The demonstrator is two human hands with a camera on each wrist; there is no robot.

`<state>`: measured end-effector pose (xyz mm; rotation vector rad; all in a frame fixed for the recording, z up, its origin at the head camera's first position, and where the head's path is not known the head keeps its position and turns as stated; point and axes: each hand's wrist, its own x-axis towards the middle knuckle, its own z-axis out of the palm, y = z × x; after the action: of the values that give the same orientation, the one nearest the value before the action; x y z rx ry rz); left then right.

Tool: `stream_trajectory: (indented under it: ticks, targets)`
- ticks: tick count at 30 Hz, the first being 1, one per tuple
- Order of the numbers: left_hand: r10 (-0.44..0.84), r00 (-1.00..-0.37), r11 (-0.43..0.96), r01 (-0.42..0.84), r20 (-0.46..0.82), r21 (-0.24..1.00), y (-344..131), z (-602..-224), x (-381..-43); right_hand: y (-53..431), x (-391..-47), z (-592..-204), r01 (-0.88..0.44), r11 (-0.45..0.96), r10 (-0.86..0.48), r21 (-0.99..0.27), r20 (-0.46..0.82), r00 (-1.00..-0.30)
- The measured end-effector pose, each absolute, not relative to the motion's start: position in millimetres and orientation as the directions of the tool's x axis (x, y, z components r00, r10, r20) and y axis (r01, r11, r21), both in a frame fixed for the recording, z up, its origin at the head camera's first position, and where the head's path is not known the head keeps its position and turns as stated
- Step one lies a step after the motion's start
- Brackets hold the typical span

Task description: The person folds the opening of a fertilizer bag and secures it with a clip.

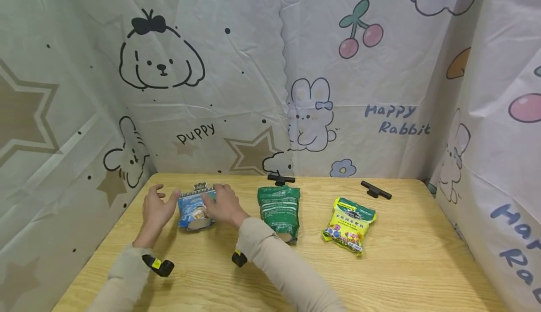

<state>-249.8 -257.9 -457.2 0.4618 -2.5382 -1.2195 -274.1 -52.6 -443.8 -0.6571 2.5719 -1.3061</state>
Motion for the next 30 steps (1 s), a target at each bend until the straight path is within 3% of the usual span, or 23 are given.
stream_trajectory:
  ticks: [5,13,21,30]
  targets:
    - [-0.404,-0.849,0.627,0.016,0.342,0.779,-235,-438,-246,-40,-264,-412,-0.407,0.473,-0.461,-0.781,0.174,-0.87]
    - [-0.327,-0.795,0.636,0.214,0.511,0.741,-193,-405,-228,-5,-250,-375,-0.476,0.442,-0.426,-0.761,0.289,-0.857]
    - [-0.243,-0.757,0.612,0.366,0.607,0.701,-160,-396,-210,40,-234,-369,-0.477,0.425,-0.33,-0.769,0.359,-0.873]
    - [-0.181,-0.784,0.561,0.413,0.594,0.717,-119,-398,-195,87,-221,-378,-0.484,0.451,-0.29,-0.75,0.39,-0.874]
